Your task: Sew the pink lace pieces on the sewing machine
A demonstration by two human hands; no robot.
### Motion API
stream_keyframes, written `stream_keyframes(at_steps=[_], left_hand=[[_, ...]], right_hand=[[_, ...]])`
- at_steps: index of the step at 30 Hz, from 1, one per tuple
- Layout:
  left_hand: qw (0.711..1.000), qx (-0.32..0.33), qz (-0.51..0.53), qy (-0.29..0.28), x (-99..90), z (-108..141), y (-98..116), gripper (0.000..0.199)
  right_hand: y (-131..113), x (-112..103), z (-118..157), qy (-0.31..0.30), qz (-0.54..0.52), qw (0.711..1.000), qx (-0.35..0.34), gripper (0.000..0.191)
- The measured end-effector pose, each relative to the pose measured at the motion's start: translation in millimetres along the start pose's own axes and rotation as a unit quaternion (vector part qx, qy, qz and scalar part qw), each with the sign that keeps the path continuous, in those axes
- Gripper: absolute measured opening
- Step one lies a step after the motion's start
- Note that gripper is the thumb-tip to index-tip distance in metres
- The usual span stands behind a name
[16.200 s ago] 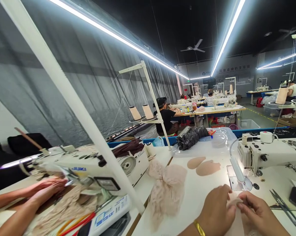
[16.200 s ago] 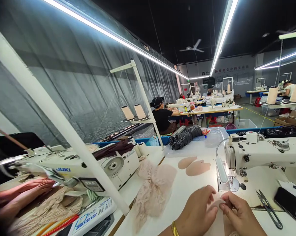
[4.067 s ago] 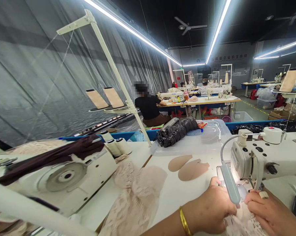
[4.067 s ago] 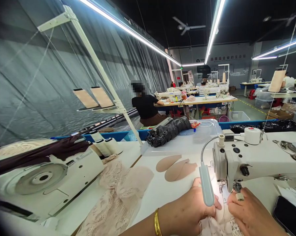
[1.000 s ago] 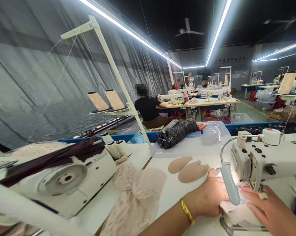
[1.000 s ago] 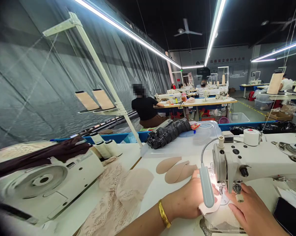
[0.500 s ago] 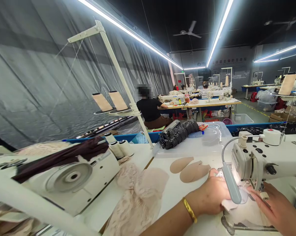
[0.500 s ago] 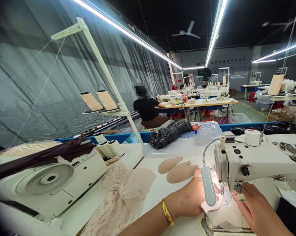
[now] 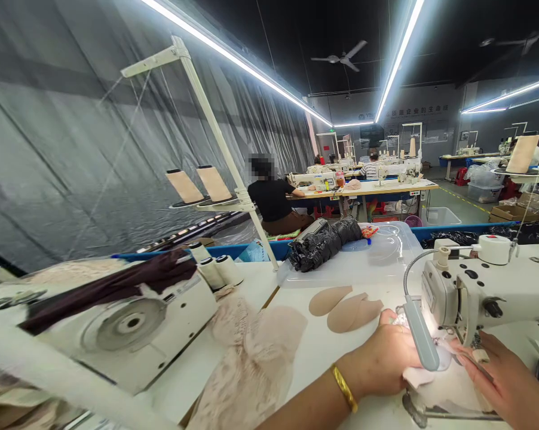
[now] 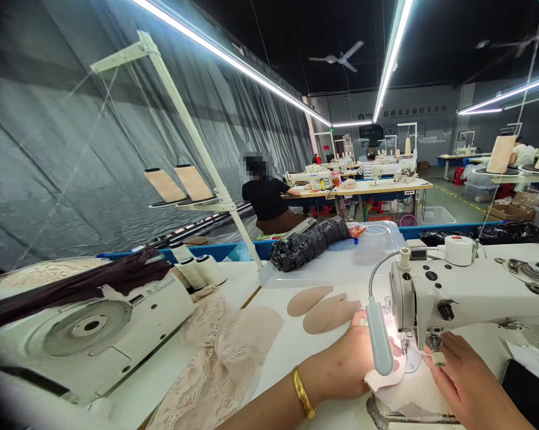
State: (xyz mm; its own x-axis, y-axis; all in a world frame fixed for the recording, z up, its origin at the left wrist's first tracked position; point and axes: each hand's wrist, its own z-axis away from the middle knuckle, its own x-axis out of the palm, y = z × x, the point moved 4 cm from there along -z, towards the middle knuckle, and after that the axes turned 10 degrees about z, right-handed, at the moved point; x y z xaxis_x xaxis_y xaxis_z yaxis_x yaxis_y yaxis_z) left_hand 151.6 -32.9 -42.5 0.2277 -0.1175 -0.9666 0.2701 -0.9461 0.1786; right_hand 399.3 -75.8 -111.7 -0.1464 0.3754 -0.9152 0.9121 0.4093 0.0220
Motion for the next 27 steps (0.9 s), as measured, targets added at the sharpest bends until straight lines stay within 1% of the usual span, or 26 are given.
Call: stream_keyframes(at_steps=[3,9,12,15,19,20,22,24,27], left_hand=[[1.0,-0.001,0.01,0.003,0.5,1.4,-1.2,0.014],[0.999,-0.026,0.028,0.006,3.7,3.2,-5.6,0.01],[0.999,-0.043,0.019,0.011,8.6,3.7,-6.7,0.006],[0.998,-0.056,0.01,0.025,11.6,5.2,-4.7,0.009],[0.999,-0.043,-0.015,0.024,13.0,8.1,2.4,0.01],[0.999,-0.035,-0.022,0.024,12.8,8.9,4.9,0.011],[0.999,-0.017,-0.038,0.029,12.9,10.5,10.9,0.01],[0.998,0.001,-0.053,0.039,15.0,12.1,17.1,0.012],[0.995,0.04,-0.056,0.071,22.5,13.8,26.0,0.022]], right_hand=[[2.0,2.9,2.8,0.002,0.007,1.0,-0.016,0.038],[2.3,1.6,2.2,0.025,0.011,0.999,-0.042,0.034],[0.5,0.4,1.4,0.047,0.029,0.996,-0.064,0.033],[-4.5,-3.5,0.3,0.069,0.033,0.993,-0.088,0.033],[-10.7,-10.8,-0.3,0.093,-0.008,0.993,-0.072,0.032],[-11.9,-11.7,-0.2,0.091,-0.022,0.993,-0.066,0.031],[-15.2,-11.3,-0.1,0.066,-0.048,0.994,-0.071,0.03],[-20.4,-9.3,-0.4,0.029,-0.074,0.991,-0.105,0.029],[-28.5,-5.2,-0.5,-0.02,-0.11,0.981,-0.161,0.03]])
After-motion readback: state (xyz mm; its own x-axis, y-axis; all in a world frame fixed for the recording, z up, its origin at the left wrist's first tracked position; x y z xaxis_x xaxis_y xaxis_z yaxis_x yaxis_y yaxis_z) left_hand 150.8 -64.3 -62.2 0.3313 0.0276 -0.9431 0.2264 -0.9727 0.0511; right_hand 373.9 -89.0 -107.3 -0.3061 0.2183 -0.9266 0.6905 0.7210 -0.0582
